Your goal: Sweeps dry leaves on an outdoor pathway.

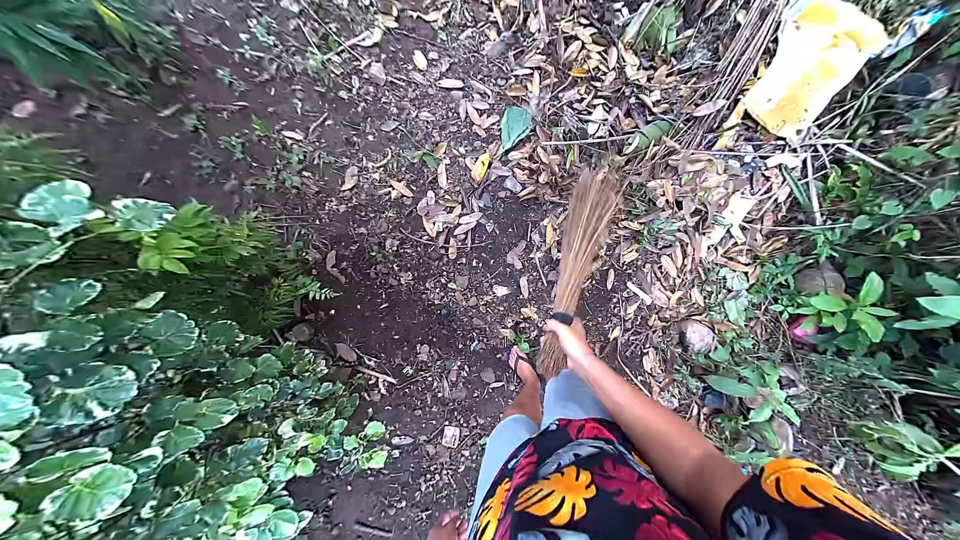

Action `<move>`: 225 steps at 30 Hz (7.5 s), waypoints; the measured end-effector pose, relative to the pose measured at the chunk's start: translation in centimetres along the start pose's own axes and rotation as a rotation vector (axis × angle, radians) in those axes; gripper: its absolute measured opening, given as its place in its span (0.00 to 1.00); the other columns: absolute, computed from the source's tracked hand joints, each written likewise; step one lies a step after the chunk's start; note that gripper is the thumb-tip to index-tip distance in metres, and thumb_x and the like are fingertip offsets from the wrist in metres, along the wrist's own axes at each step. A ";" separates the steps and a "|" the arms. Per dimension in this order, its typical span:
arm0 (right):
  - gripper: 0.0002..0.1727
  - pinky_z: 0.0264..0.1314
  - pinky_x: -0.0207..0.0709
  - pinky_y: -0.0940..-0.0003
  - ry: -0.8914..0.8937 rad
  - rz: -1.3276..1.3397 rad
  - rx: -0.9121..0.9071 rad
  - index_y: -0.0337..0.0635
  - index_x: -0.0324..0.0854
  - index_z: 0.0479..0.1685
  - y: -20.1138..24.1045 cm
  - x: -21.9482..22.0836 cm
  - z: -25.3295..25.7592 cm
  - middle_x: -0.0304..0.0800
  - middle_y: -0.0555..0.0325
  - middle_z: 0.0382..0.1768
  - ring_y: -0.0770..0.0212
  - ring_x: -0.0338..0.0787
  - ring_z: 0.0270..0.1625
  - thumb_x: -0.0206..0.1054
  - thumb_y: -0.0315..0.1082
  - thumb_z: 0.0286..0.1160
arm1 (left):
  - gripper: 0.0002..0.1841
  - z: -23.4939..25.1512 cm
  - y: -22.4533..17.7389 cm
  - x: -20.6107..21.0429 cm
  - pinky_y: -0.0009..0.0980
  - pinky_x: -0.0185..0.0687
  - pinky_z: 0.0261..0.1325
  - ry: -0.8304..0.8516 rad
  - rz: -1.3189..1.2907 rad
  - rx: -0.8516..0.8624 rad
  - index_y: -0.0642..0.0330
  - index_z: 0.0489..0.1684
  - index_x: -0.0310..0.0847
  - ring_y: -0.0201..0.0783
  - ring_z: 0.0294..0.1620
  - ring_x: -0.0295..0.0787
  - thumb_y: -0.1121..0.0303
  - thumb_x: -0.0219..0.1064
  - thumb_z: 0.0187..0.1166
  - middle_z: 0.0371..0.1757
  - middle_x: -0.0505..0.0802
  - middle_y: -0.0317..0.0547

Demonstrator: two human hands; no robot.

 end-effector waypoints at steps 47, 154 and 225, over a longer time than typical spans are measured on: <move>0.17 0.30 0.89 0.63 -0.002 0.043 0.064 0.32 0.71 0.61 10.2 -39.7 3.6 0.87 0.48 0.31 0.58 0.89 0.24 0.65 0.24 0.75 | 0.20 -10.6 -17.9 20.9 0.57 0.74 0.74 -0.045 0.325 0.380 0.74 0.73 0.74 0.63 0.68 0.84 0.68 0.56 0.91 0.65 0.86 0.74; 0.46 0.36 0.91 0.54 -0.036 -0.057 -0.129 0.35 0.51 0.84 2.2 -38.9 3.4 0.83 0.35 0.54 0.50 0.92 0.34 0.74 0.19 0.64 | 0.20 -12.1 0.8 28.9 0.46 0.84 0.54 -0.039 0.043 0.142 0.72 0.77 0.70 0.51 0.47 0.90 0.73 0.56 0.89 0.55 0.89 0.67; 0.50 0.63 0.83 0.45 0.006 -0.262 -0.066 0.37 0.56 0.85 -5.3 -26.2 5.7 0.82 0.32 0.64 0.42 0.87 0.63 0.80 0.25 0.56 | 0.19 -12.1 6.3 21.0 0.38 0.84 0.49 -0.133 -0.285 0.311 0.73 0.76 0.68 0.42 0.43 0.88 0.73 0.51 0.92 0.55 0.89 0.64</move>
Point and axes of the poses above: each hand's wrist, its own z-axis towards the middle knuckle, its own x-axis out of the palm, y = z × x, the point moved 5 cm from there along z, towards the middle knuckle
